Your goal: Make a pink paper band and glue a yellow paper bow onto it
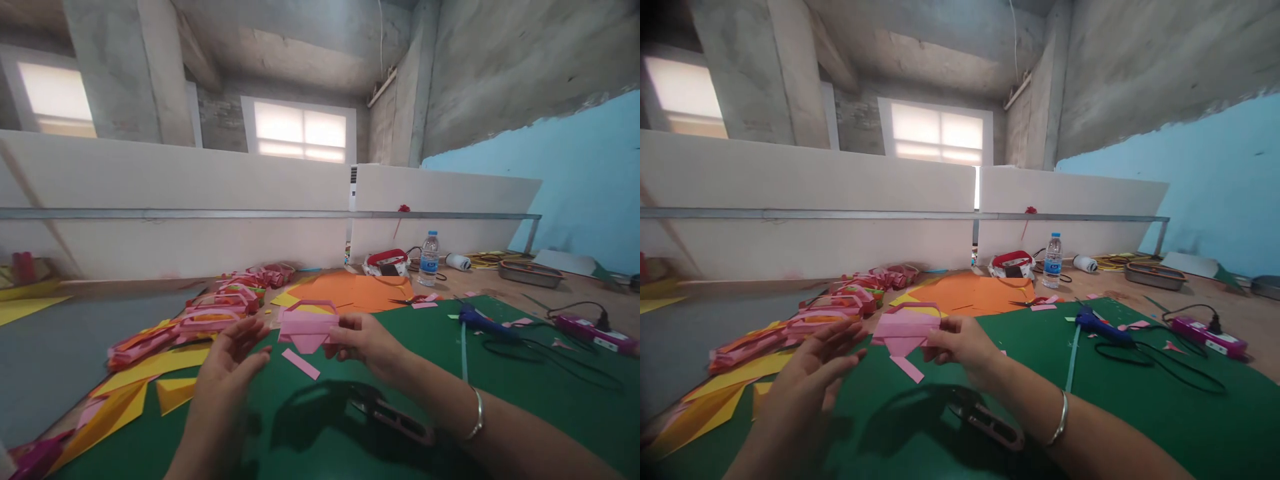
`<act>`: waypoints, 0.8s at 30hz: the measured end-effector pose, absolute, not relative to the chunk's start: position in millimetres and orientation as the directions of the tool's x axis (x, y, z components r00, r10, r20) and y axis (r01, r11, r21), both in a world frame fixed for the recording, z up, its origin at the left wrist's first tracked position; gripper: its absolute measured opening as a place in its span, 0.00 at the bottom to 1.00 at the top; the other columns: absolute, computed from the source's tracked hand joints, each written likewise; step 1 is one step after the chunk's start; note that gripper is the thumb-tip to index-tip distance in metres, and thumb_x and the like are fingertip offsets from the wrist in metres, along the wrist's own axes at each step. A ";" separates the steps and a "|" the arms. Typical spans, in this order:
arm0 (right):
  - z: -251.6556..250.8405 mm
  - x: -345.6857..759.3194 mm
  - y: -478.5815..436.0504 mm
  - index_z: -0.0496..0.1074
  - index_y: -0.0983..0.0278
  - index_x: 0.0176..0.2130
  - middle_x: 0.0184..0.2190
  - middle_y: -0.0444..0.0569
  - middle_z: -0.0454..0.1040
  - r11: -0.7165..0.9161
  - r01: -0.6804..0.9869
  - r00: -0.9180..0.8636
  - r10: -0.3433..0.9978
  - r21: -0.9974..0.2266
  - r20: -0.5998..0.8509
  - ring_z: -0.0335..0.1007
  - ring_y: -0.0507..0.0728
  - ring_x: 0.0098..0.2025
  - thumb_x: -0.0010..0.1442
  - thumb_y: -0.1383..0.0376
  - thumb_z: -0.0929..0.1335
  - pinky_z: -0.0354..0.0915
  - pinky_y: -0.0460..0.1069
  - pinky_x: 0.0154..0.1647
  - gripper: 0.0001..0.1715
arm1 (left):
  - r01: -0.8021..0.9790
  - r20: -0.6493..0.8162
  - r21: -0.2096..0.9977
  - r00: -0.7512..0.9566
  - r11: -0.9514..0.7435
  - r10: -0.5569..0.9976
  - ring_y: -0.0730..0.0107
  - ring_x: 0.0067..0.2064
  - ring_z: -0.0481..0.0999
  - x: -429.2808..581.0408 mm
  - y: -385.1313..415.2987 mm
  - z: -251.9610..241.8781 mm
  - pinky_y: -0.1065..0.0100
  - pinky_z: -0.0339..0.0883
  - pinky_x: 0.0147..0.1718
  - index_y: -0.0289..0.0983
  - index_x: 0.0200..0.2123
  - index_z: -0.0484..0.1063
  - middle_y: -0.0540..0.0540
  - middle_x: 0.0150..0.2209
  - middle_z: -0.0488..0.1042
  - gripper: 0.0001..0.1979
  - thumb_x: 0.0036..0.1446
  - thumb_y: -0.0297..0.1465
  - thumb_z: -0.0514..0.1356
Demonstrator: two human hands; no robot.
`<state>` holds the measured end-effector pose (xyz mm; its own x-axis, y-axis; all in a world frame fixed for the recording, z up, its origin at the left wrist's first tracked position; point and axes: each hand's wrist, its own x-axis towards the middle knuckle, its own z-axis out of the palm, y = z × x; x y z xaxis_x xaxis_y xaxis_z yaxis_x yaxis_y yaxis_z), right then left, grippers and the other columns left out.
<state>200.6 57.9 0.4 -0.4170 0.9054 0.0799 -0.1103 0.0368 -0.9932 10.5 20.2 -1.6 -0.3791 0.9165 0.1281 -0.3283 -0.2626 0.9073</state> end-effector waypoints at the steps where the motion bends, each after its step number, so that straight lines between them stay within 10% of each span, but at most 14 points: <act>1: -0.1 202.3 59.7 0.72 0.68 0.34 0.27 0.48 0.73 0.005 -0.108 -0.437 0.898 -0.994 0.052 0.69 0.50 0.28 0.49 0.60 0.71 0.59 0.44 0.28 0.14 | -0.278 0.116 0.926 -0.433 -0.254 0.894 0.69 0.40 0.71 7.1 20.6 0.2 0.73 0.66 0.35 0.41 0.32 0.71 0.51 0.33 0.73 0.18 0.32 0.25 0.63; 6: 0.6 204.0 58.6 0.71 0.69 0.31 0.25 0.47 0.72 -0.076 -0.096 -0.504 0.864 -0.993 -0.018 0.68 0.49 0.26 0.50 0.60 0.70 0.59 0.44 0.27 0.13 | -0.110 0.191 0.957 -0.463 -0.270 0.865 0.76 0.26 0.66 -1.6 15.1 12.8 0.75 0.60 0.25 0.39 0.24 0.71 0.54 0.22 0.69 0.04 0.39 0.30 0.60; 10: 3.1 203.4 56.3 0.70 0.68 0.31 0.24 0.45 0.71 -0.111 -0.086 -0.513 0.857 -0.990 -0.051 0.67 0.48 0.25 0.51 0.58 0.69 0.59 0.43 0.26 0.14 | 0.076 0.281 0.958 -0.427 -0.276 0.860 0.70 0.26 0.66 -0.5 7.9 21.5 0.71 0.59 0.25 0.43 0.39 0.71 0.54 0.20 0.69 0.14 0.46 0.37 0.59; 16: -0.9 205.4 59.0 0.68 0.67 0.34 0.24 0.45 0.70 -0.150 -0.061 -0.526 0.845 -0.987 -0.096 0.67 0.48 0.25 0.56 0.56 0.66 0.62 0.44 0.30 0.15 | 0.639 0.664 0.549 0.057 -0.538 0.745 0.50 0.57 0.58 -7.0 14.3 13.5 0.56 0.51 0.54 0.47 0.53 0.63 0.45 0.56 0.64 0.37 0.37 0.43 0.67; 24: 12.4 210.9 58.9 0.66 0.67 0.36 0.24 0.46 0.70 0.015 0.192 -0.547 0.832 -0.981 -0.094 0.66 0.50 0.25 0.60 0.51 0.59 0.60 0.46 0.27 0.22 | 0.578 0.552 0.676 0.013 -0.456 0.834 0.55 0.45 0.72 -0.2 14.4 12.6 0.66 0.61 0.46 0.46 0.32 0.78 0.49 0.38 0.78 0.11 0.45 0.42 0.62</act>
